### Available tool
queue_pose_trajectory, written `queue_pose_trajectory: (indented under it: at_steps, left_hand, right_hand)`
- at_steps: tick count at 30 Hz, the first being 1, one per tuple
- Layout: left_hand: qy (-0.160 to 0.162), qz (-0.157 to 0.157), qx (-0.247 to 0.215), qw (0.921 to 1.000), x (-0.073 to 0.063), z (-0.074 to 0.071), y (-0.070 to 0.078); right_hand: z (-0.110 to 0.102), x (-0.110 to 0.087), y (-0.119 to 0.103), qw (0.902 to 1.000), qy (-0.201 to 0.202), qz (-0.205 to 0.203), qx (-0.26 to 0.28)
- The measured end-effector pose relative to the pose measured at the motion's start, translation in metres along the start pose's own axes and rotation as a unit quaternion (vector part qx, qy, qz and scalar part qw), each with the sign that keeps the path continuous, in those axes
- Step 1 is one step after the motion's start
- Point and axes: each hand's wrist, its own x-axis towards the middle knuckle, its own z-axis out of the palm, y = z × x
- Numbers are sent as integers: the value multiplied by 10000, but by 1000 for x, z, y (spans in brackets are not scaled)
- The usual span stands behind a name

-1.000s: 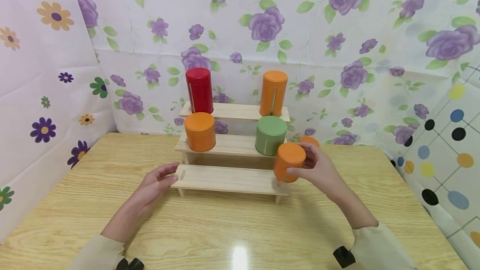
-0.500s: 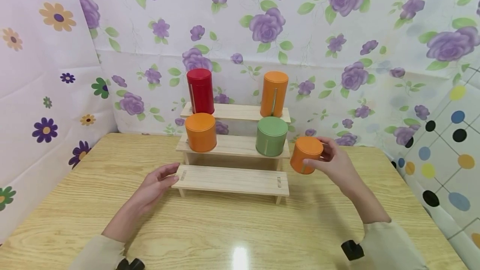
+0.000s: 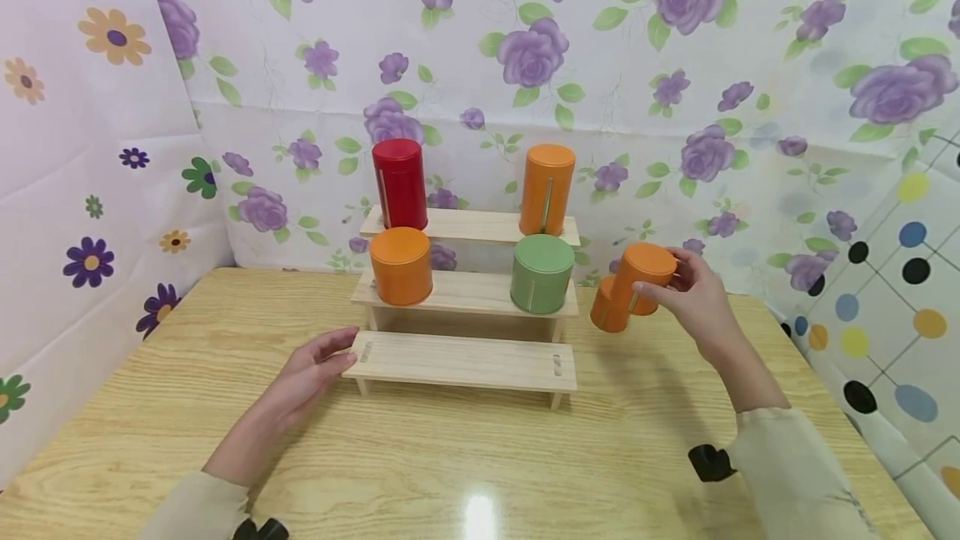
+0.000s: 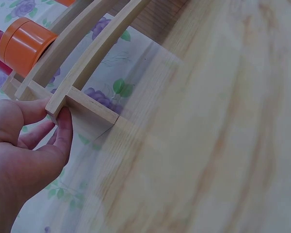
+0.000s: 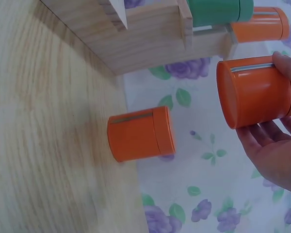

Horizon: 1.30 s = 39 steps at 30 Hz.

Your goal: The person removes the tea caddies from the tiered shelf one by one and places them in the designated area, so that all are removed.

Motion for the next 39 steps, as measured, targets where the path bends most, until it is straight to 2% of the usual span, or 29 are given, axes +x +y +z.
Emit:
queue_pose_trajectory:
  at_steps: [14, 22, 32, 39]
  left_hand:
    - [46, -50, 7, 10000, 0, 0, -1]
    - [29, -3, 28, 10000, 0, 0, -1]
    - [-4, 90, 55, 9999, -1, -1, -2]
    - [29, 46, 7, 10000, 0, 0, -2]
  right_hand:
    - [-14, 21, 18, 9993, 234, 302, 33]
    - [-21, 32, 28, 9974, 354, 627, 12]
    - [-28, 39, 37, 9946, 511, 907, 34]
    - [-27, 44, 50, 9930, 590, 1021, 53]
